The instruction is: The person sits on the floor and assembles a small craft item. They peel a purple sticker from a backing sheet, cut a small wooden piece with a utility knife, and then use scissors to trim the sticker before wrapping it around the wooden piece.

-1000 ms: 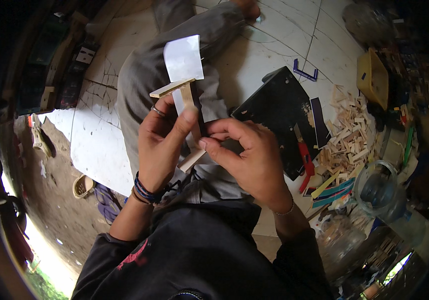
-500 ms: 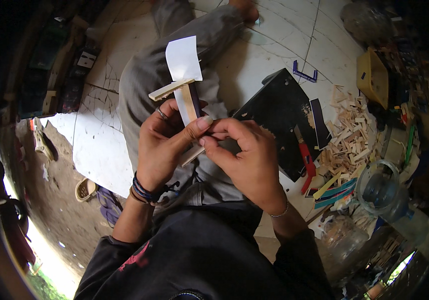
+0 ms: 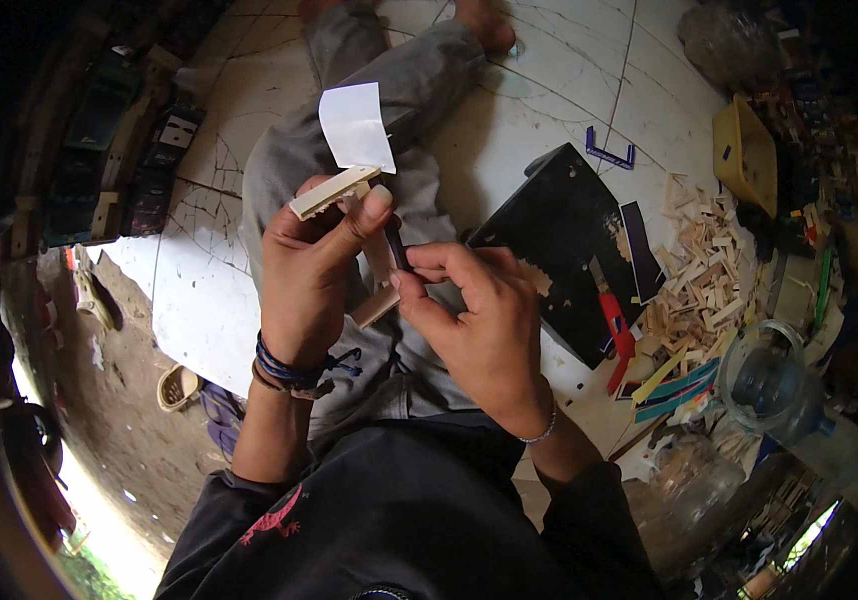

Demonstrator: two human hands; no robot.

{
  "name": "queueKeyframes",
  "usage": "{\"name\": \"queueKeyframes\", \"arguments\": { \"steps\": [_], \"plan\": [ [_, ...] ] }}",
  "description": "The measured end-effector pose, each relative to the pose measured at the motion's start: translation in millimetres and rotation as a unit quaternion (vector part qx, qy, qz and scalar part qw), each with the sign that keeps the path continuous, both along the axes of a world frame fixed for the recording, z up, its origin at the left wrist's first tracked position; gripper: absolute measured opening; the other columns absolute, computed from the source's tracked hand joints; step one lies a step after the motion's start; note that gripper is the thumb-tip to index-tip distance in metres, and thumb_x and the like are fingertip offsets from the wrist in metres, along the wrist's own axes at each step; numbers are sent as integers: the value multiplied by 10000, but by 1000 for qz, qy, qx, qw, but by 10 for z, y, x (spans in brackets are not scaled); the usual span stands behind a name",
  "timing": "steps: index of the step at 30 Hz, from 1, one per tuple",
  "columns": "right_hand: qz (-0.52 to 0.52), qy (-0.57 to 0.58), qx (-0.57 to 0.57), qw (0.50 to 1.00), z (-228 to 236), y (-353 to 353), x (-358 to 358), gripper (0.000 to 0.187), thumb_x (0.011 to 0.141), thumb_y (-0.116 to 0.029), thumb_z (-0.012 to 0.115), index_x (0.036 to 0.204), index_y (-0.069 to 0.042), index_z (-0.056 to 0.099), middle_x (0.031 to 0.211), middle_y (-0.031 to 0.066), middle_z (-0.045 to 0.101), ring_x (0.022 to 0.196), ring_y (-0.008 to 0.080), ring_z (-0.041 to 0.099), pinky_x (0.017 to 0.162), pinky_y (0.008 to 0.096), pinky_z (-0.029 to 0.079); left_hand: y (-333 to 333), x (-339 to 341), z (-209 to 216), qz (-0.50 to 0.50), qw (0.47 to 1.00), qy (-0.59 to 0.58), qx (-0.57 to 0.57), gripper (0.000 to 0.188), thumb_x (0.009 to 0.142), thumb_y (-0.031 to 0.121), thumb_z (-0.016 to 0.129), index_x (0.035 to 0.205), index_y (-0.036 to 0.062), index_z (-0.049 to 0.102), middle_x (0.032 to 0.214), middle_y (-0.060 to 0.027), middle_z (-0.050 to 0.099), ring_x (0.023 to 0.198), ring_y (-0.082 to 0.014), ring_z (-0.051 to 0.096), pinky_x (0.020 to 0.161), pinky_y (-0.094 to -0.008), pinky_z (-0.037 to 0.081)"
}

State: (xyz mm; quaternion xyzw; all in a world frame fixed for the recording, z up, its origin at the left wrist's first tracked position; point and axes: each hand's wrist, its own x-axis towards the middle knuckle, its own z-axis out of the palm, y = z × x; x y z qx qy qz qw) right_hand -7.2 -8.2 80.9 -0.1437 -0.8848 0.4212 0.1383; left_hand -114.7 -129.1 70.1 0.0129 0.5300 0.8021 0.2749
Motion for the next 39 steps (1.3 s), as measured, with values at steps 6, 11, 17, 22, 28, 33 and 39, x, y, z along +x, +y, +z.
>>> {"name": "queueKeyframes", "arguments": {
  "steps": [6, 11, 17, 22, 28, 33, 39],
  "plan": [
    [-6, -15, -31, 999, 1, 2, 39, 201, 820, -47, 813, 985, -7, 705, 865, 81, 743, 793, 141, 692, 739, 281, 535, -1, 20, -6, -13, 1000, 22, 16, 186, 931, 111, 762, 1080, 20, 697, 985, -24, 739, 911, -64, 660, 819, -227, 506],
    [-1, -23, -72, 997, -26, 23, 39, 194, 839, -44, 805, 995, 4, 702, 874, 84, 740, 815, 120, 694, 757, 264, 535, -1, 50, -1, 0, 999, 34, 18, 181, 975, 128, 713, 1114, 14, 694, 1040, -27, 734, 963, -61, 646, 859, -223, 494],
    [-14, -37, -150, 988, -14, 51, 24, 192, 845, -32, 796, 998, 21, 694, 886, 64, 733, 836, 89, 684, 763, 252, 535, 26, 24, 14, -16, 998, 50, -23, 223, 970, 157, 729, 1142, 20, 688, 997, 9, 706, 904, -45, 613, 829, -215, 481],
    [-17, -35, -69, 997, 5, 29, 20, 187, 840, -35, 794, 990, 16, 694, 890, 77, 736, 836, 104, 697, 760, 253, 535, 59, 32, 22, -17, 999, 30, -15, 229, 931, 147, 776, 1112, 33, 694, 979, 22, 693, 885, -40, 604, 812, -212, 477],
    [-22, 9, -31, 999, -44, 9, 4, 311, 844, -47, 791, 1134, -32, 680, 877, 75, 727, 819, 139, 707, 757, 267, 538, -3, 22, -8, -15, 999, -32, 27, 246, 927, 116, 769, 1144, 25, 695, 1020, 0, 709, 932, -57, 628, 849, -232, 483],
    [-20, 71, -37, 997, -58, -24, -35, 564, 879, -219, 781, 1392, -87, 588, 979, 90, 728, 816, 255, 683, 768, 374, 507, 10, 71, -44, -5, 996, -68, 58, 249, 954, 134, 739, 1165, 10, 692, 1070, -22, 723, 966, -71, 645, 881, -231, 479],
    [47, 100, 63, 992, -73, 42, -111, 642, 924, -315, 737, 1477, -69, 522, 958, 108, 712, 760, 247, 674, 730, 349, 497, -2, 125, -40, 4, 996, -70, 57, 257, 957, 136, 736, 1167, -7, 690, 1060, -25, 725, 961, -71, 644, 876, -229, 481]
  ]
}}
